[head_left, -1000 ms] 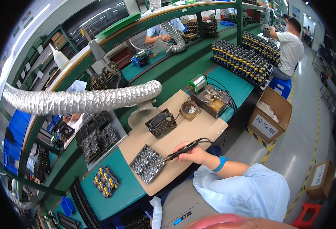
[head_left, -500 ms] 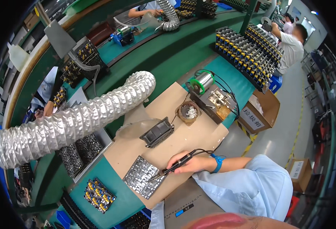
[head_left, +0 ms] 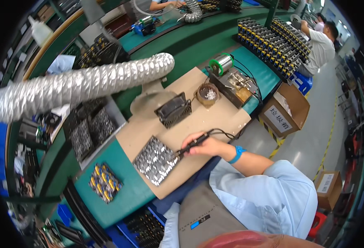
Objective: The recorder is soldering electrical components onto a printed circuit board at a workstation.
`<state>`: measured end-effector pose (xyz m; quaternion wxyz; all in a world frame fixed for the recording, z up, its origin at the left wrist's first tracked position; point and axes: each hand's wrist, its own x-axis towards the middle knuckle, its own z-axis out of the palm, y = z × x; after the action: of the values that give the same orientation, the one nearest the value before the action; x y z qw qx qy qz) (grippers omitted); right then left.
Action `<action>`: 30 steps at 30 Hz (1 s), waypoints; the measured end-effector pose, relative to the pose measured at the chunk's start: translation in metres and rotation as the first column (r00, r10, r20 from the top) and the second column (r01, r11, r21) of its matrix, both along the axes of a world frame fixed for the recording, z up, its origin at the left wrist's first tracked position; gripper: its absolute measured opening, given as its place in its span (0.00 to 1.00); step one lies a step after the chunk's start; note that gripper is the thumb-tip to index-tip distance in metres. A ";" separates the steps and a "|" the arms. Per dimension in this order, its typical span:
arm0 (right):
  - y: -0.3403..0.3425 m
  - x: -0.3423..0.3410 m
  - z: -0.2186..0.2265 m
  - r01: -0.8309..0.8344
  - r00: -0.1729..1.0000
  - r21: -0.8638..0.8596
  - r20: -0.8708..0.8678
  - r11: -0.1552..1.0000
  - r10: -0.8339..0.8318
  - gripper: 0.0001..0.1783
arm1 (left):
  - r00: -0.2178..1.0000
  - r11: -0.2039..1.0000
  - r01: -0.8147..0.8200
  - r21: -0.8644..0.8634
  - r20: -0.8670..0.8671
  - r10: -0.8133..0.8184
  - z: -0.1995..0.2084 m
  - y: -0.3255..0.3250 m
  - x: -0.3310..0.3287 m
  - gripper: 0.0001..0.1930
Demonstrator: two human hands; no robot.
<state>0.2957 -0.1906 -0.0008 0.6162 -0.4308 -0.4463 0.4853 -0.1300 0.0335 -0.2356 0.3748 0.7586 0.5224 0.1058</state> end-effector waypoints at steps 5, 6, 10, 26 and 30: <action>0.002 -0.003 -0.009 -0.028 0.986 0.010 -0.163 1.000 0.030 0.18 | 0.991 0.989 -0.137 -0.055 -0.021 0.136 -0.026 -0.039 -0.071 0.21; 0.007 -0.003 -0.011 -0.076 0.983 0.000 -0.168 0.997 0.074 0.18 | 0.984 0.981 -0.178 -0.076 -0.029 0.176 -0.033 -0.054 -0.088 0.21; 0.015 -0.006 -0.027 0.019 0.977 0.048 -0.212 0.999 -0.008 0.17 | 0.922 0.898 -0.379 -0.225 -0.171 0.347 -0.101 -0.209 -0.220 0.23; 0.000 -0.002 -0.025 0.155 0.986 0.122 -0.087 0.980 -0.145 0.20 | 0.791 0.926 0.260 -0.275 0.611 -0.041 0.277 -0.114 0.021 0.20; -0.003 -0.003 -0.027 0.208 0.975 0.103 -0.104 0.973 -0.198 0.22 | 0.893 0.993 -0.108 0.048 0.444 0.076 0.266 -0.078 0.082 0.21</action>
<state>0.2922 -0.1932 -0.0274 0.7061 -0.4155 -0.3976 0.4131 -0.0476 -0.0450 0.0306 0.4506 0.7022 0.4551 0.3111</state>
